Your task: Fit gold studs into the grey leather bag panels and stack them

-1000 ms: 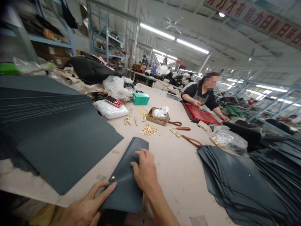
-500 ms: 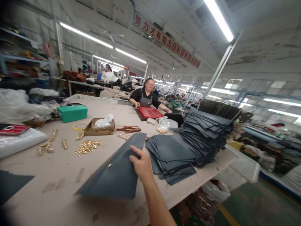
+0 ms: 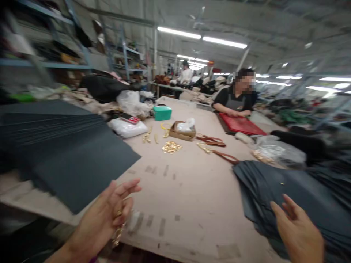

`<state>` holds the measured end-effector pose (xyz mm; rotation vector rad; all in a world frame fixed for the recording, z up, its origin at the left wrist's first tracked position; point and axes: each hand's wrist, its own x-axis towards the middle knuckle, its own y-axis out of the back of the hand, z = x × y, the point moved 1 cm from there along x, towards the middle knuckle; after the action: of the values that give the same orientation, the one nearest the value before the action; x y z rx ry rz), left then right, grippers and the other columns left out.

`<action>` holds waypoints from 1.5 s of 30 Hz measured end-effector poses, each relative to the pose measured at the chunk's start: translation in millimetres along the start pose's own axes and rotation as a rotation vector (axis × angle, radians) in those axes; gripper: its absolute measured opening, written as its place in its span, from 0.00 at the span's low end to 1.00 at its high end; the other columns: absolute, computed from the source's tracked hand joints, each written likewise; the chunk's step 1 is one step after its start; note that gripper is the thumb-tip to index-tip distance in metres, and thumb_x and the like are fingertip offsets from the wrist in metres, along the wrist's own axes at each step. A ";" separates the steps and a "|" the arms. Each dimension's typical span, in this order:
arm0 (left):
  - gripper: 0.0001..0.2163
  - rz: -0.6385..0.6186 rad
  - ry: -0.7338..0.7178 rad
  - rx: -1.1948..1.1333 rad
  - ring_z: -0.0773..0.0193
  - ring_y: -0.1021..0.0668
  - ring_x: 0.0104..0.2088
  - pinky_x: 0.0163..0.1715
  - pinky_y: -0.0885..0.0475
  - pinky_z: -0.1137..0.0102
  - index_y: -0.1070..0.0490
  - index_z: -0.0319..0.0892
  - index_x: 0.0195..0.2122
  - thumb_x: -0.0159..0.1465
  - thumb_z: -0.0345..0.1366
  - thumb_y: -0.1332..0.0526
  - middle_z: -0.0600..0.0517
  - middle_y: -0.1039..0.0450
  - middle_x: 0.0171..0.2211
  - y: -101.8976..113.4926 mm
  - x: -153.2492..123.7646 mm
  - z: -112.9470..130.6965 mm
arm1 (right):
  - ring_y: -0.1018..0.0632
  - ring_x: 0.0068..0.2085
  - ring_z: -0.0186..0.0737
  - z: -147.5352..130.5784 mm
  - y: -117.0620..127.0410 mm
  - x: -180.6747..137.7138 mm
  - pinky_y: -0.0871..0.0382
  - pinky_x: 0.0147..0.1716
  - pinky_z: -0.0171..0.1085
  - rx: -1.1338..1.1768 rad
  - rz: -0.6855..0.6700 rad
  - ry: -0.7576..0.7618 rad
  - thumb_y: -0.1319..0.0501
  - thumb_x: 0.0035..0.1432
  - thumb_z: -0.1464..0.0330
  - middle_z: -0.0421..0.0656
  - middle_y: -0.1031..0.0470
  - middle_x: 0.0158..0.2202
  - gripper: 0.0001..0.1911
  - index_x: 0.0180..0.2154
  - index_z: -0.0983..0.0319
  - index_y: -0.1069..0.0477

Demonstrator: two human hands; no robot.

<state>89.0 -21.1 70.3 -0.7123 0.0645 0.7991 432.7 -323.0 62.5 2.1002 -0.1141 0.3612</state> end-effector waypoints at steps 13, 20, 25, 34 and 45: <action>0.38 -0.180 -0.213 0.197 0.60 0.32 0.45 0.35 0.36 0.72 0.49 0.53 0.66 0.60 0.68 0.58 0.48 0.43 0.62 18.9 -8.8 9.0 | 0.23 0.28 0.32 -246.1 -44.3 -204.8 0.27 0.27 0.29 0.769 -0.687 1.101 0.42 0.61 0.71 0.41 0.20 0.37 0.09 0.43 0.59 0.26; 0.38 -0.111 -0.214 -0.148 0.60 0.32 0.49 0.36 0.36 0.73 0.45 0.43 0.65 0.63 0.65 0.57 0.43 0.43 0.62 35.5 3.0 24.7 | 0.22 0.33 0.37 -257.5 -73.5 -227.9 0.23 0.29 0.34 0.680 -0.649 1.108 0.36 0.54 0.70 0.48 0.24 0.47 0.25 0.54 0.61 0.35; 0.32 -0.067 -0.273 -0.396 0.61 0.29 0.46 0.34 0.34 0.74 0.37 0.38 0.60 0.67 0.58 0.57 0.39 0.39 0.60 35.3 4.9 34.7 | 0.21 0.29 0.34 -243.9 -91.3 -240.0 0.24 0.30 0.29 0.756 -0.686 0.908 0.37 0.57 0.68 0.42 0.20 0.34 0.14 0.46 0.61 0.30; 0.23 -0.156 -0.125 0.452 0.55 0.25 0.47 0.48 0.33 0.65 0.28 0.42 0.51 0.54 0.40 0.31 0.47 0.25 0.46 60.7 -6.0 21.6 | 0.20 0.32 0.34 -245.1 -77.0 -219.0 0.27 0.34 0.27 0.778 -0.951 0.877 0.39 0.61 0.67 0.39 0.19 0.34 0.07 0.41 0.58 0.24; 0.15 -0.263 -0.349 1.204 0.58 0.25 0.50 0.52 0.32 0.66 0.33 0.42 0.54 0.68 0.30 0.49 0.46 0.26 0.50 51.9 -14.1 9.2 | 0.19 0.38 0.36 -241.8 -85.8 -218.6 0.26 0.37 0.27 0.766 -1.101 0.825 0.39 0.61 0.64 0.40 0.18 0.39 0.10 0.44 0.56 0.23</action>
<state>42.0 0.5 52.7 0.5509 0.1165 0.4871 193.0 -86.7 45.1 2.1524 1.8085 0.5846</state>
